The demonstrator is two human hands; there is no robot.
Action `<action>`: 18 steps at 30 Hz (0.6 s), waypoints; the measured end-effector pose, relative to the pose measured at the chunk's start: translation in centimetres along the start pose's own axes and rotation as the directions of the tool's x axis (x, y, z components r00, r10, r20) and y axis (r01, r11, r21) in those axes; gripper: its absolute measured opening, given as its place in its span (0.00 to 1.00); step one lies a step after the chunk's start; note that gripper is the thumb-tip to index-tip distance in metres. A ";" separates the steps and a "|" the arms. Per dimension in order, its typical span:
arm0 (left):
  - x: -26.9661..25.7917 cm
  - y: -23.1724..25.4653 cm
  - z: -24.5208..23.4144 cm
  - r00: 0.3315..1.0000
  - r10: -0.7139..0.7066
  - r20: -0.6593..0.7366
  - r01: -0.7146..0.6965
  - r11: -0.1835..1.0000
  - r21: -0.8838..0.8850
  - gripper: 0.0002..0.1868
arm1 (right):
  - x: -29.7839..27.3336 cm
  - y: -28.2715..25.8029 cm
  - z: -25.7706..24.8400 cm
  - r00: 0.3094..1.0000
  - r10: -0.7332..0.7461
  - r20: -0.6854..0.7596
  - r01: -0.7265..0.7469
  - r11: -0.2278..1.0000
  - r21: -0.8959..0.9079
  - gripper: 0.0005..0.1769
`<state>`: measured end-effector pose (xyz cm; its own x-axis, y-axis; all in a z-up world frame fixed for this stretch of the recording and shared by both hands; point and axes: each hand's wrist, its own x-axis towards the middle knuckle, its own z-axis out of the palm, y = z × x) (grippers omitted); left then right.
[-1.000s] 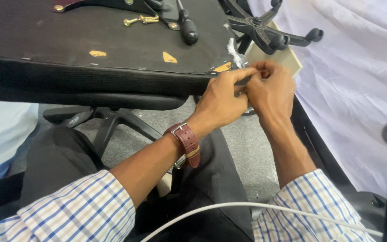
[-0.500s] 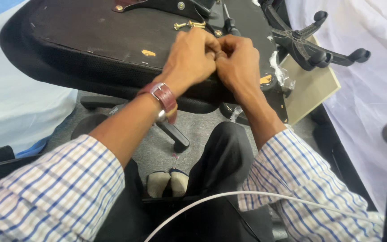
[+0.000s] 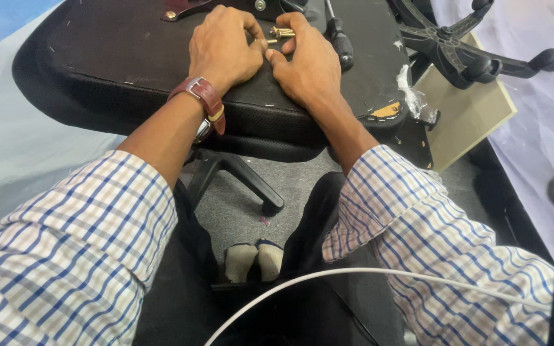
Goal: The person uses a screwdriver to fasten screws into the underside of a black plastic chair seat, then flips the seat upright and continues securing additional screws. The person works on the chair seat and base components, handling screws and the screwdriver throughout.
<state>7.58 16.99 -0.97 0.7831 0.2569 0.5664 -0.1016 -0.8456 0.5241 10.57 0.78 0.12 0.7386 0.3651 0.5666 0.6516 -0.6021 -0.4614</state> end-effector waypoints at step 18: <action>-1.3 2.6 0.2 0.994 0.104 0.040 -0.097 0.984 -0.148 0.17 | -4.5 -0.4 -3.2 0.999 0.035 -0.038 -0.032 0.997 0.075 0.08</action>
<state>6.47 14.36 -0.45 0.7924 0.1484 0.5916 -0.2667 -0.7880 0.5549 6.45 -2.88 -0.03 0.7536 0.3169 0.5759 0.6390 -0.5585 -0.5289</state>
